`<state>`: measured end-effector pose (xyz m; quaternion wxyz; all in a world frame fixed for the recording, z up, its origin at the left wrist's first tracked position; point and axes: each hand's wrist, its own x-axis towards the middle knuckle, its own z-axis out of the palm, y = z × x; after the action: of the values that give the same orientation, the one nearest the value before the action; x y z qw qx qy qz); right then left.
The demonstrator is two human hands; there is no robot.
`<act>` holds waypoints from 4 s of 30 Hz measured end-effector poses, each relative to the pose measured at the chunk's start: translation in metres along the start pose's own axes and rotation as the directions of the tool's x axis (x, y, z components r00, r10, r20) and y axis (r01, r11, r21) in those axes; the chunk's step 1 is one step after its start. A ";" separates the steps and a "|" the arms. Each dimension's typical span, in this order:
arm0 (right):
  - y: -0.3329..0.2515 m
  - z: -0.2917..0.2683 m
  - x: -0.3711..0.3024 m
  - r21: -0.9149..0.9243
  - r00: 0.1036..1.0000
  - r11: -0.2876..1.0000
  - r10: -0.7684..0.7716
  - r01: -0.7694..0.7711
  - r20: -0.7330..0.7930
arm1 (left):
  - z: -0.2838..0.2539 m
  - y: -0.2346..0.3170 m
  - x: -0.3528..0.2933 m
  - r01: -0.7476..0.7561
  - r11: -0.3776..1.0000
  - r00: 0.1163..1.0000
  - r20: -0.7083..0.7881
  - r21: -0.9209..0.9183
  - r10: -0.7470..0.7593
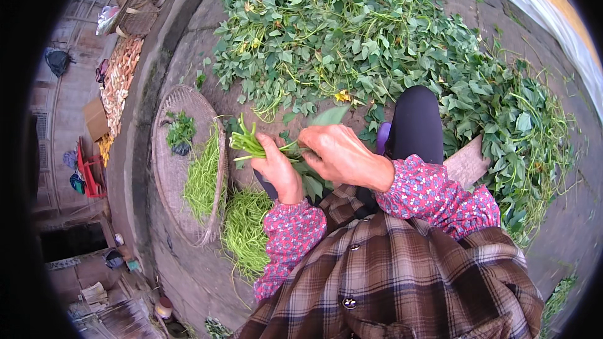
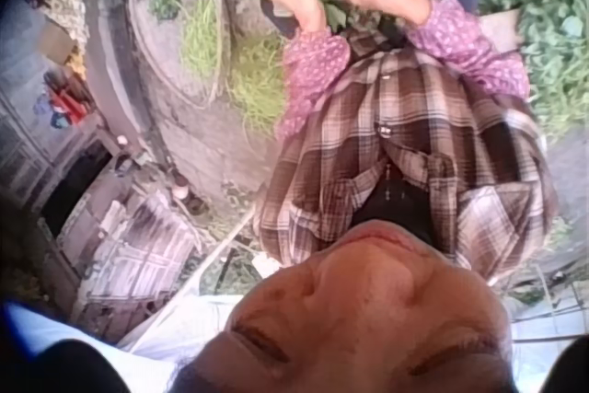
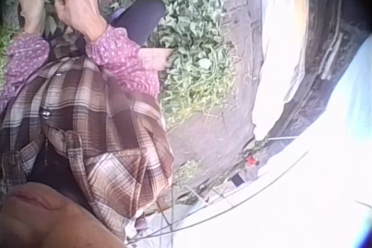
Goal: The person sits on the ground and sorts through a large pile of green leafy vegetables. They pick up stems, remove leaves, and place the cleaned stems into a woven basket while discarding the leaves onto the floor.
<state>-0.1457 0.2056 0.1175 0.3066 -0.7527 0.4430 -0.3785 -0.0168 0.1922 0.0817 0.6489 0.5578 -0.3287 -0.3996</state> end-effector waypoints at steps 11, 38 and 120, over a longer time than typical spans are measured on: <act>0.000 0.011 -0.005 0.114 0.995 0.992 0.036 -0.047 0.095 | 0.001 0.007 -0.007 -0.056 0.984 0.997 0.063 0.169 0.046; 0.017 0.004 0.001 0.040 0.991 0.997 0.061 -0.066 0.120 | -0.005 0.016 -0.003 0.231 0.906 0.973 0.110 -0.355 -0.205; 0.019 -0.019 0.006 0.274 0.995 0.959 0.051 -0.071 0.081 | -0.003 0.019 0.005 0.443 0.695 0.885 0.401 -0.565 -0.238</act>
<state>-0.1685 0.1894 0.1141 0.4362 -0.7018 0.3973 -0.3991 -0.0089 0.1907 0.0994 0.6561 0.2862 -0.1548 -0.6810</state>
